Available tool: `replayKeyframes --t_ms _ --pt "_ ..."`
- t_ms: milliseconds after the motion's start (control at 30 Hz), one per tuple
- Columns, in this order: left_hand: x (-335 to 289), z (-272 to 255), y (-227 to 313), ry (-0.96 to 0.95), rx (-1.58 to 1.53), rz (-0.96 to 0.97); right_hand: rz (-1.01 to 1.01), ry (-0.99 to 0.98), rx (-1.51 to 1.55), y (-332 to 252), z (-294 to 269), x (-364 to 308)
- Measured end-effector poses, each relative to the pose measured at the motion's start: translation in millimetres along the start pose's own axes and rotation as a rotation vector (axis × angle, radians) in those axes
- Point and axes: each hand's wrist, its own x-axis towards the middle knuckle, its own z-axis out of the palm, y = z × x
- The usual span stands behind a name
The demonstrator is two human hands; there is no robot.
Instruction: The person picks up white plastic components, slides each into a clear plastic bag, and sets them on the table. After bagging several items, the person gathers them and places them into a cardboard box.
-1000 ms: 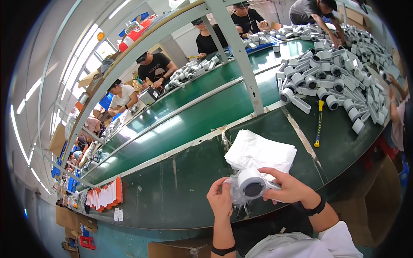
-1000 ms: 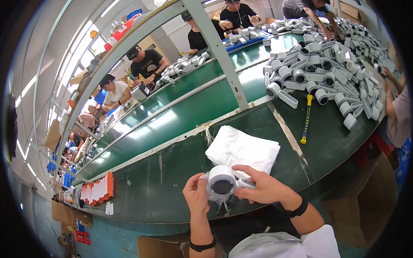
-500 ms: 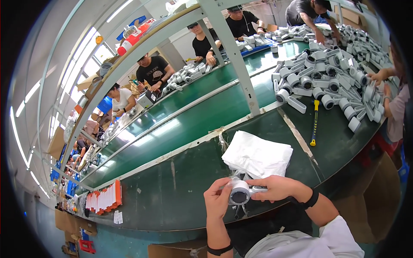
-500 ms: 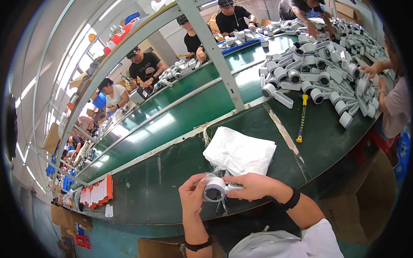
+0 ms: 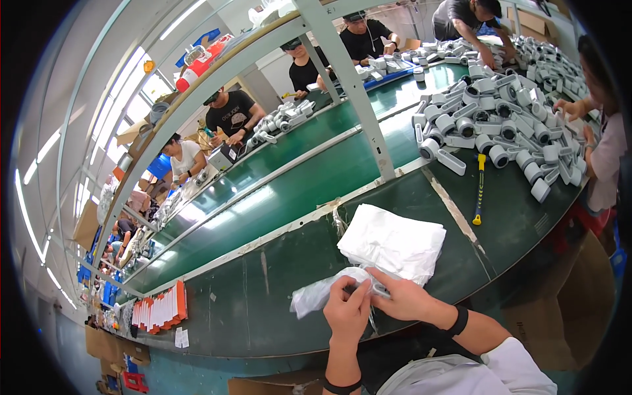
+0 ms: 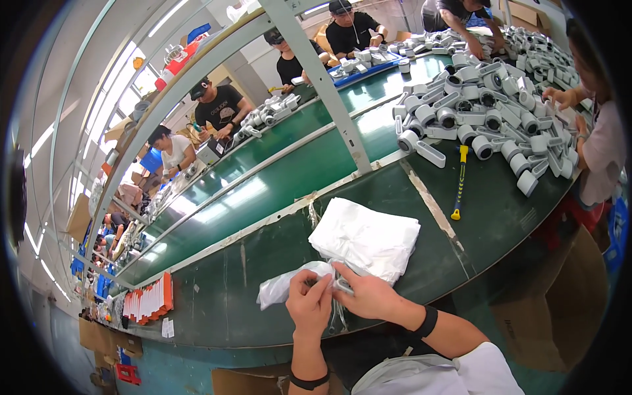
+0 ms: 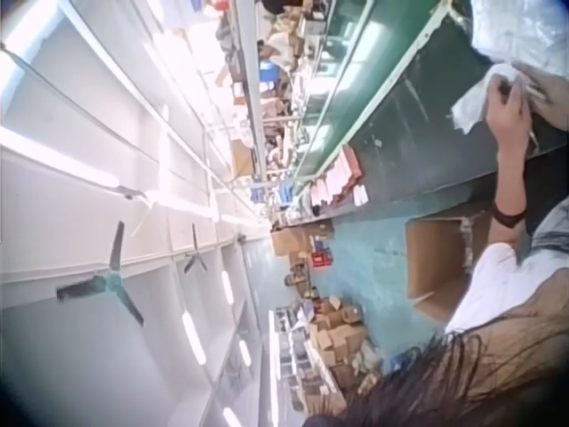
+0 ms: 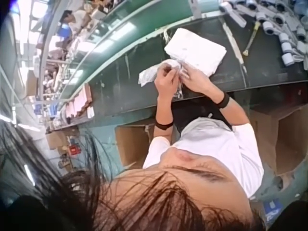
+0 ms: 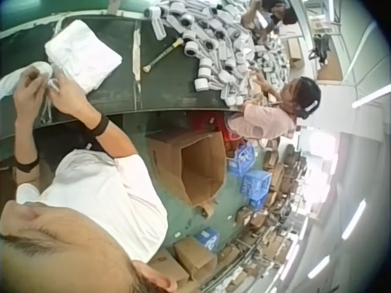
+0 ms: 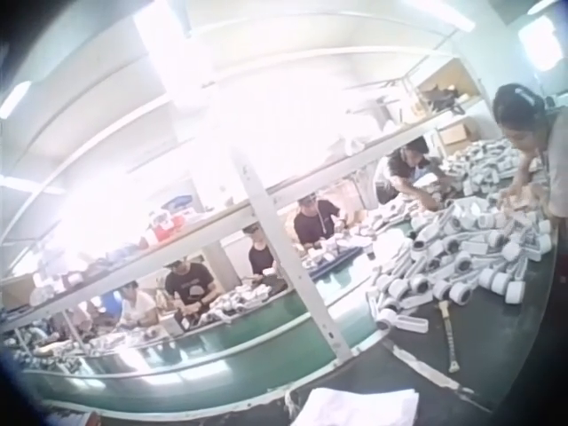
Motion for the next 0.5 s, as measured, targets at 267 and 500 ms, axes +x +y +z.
replayKeyframes --t_ms 267,500 --pt "1 -10 -8 -0.073 0.167 0.149 0.001 -0.117 -0.073 -8 2 9" --pt "-5 -9 -12 -0.028 -0.003 -0.020 0.302 -0.214 0.450 -3 3 20"
